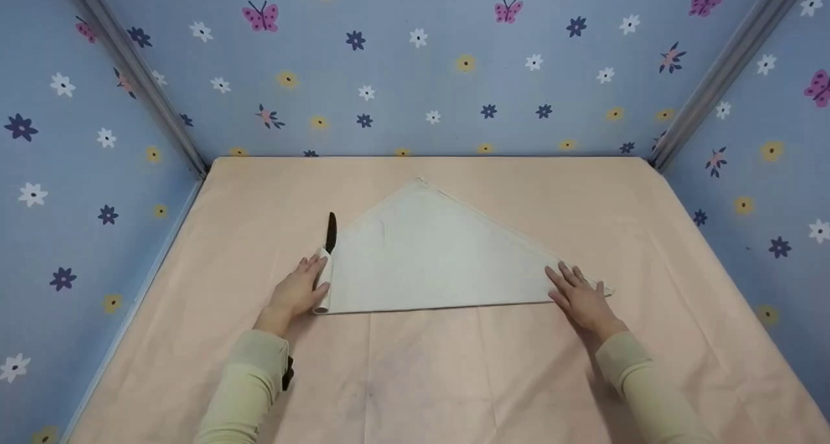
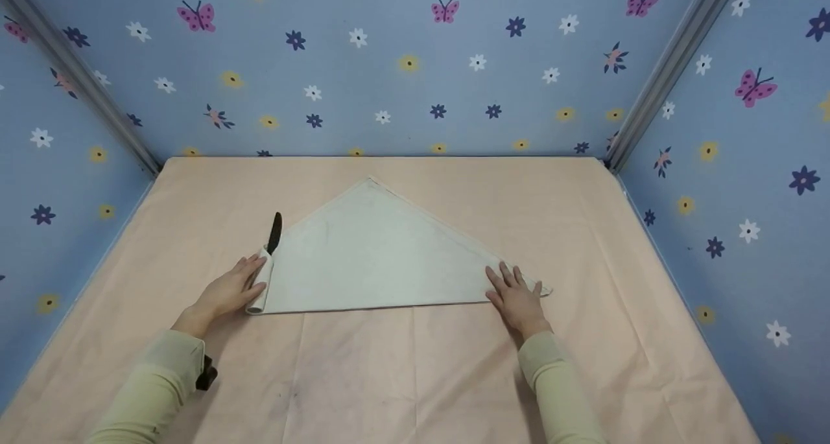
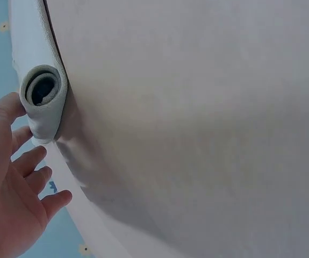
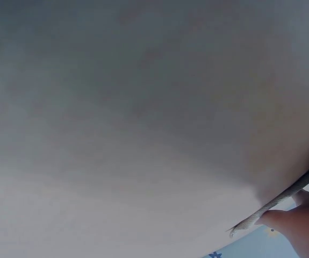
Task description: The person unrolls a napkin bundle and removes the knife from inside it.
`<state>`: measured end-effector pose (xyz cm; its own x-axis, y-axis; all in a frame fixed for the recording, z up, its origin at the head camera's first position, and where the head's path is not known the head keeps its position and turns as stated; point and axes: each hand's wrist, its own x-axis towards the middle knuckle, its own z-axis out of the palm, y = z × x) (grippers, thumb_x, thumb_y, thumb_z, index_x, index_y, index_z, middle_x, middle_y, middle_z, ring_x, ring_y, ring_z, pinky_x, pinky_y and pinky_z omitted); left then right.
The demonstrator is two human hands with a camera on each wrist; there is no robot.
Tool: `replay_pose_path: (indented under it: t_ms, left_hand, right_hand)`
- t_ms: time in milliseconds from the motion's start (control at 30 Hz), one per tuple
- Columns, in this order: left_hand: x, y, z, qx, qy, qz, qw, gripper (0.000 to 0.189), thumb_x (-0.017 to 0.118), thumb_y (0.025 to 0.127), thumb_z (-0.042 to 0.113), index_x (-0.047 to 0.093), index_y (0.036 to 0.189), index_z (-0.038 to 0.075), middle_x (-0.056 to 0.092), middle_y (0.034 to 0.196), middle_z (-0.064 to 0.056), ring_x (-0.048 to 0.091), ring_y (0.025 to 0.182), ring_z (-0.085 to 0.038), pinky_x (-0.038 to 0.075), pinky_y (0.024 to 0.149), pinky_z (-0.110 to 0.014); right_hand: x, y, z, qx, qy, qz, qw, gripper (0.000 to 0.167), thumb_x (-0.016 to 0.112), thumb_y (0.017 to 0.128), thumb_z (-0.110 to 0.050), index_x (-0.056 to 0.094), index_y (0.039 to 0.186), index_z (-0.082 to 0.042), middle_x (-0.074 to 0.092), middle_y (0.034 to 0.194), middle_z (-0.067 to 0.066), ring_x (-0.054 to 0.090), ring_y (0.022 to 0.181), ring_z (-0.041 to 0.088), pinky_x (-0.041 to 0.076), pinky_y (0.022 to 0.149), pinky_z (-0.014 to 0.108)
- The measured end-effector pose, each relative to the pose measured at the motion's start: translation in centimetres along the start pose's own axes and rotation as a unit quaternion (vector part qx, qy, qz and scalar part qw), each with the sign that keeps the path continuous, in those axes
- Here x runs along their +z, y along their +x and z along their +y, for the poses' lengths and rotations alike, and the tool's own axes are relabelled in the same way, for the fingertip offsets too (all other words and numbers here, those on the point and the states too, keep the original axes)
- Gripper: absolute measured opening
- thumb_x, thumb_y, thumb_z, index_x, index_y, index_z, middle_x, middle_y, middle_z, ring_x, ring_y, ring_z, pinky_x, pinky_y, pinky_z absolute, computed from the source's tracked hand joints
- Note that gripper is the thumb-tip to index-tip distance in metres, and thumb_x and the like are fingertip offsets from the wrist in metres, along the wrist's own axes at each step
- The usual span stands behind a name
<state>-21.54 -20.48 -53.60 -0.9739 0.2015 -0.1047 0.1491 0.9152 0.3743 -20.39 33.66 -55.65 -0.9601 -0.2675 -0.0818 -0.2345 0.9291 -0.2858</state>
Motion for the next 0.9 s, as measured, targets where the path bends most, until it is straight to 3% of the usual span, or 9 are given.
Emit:
replay_pose_path:
  t_ms: [267,900]
  left_hand:
    - [0.1,-0.1,-0.6,0.001,0.005,0.005,1.0000,0.056,0.046,0.089,0.028,0.030,0.137,0.002,0.026,0.140,-0.022,0.021,0.127,-0.039,0.024,0.100,-0.050]
    - [1.0,0.1,1.0,0.009,0.025,0.046,0.9986,0.054,0.051,0.088,0.021,0.034,0.133,-0.002,0.025,0.141,-0.018,0.025,0.126,-0.038,0.032,0.096,-0.049]
  right_hand:
    - [0.0,0.1,0.0,0.003,-0.001,-0.001,1.0000,0.055,0.034,0.093,-0.043,0.027,0.140,-0.016,0.017,0.145,0.015,0.011,0.130,0.040,0.003,0.088,0.073]
    - [0.0,0.0,-0.1,-0.004,-0.002,0.013,0.9999,0.054,0.037,0.093,-0.041,0.029,0.139,-0.015,0.020,0.144,0.015,0.014,0.130,0.039,0.005,0.088,0.074]
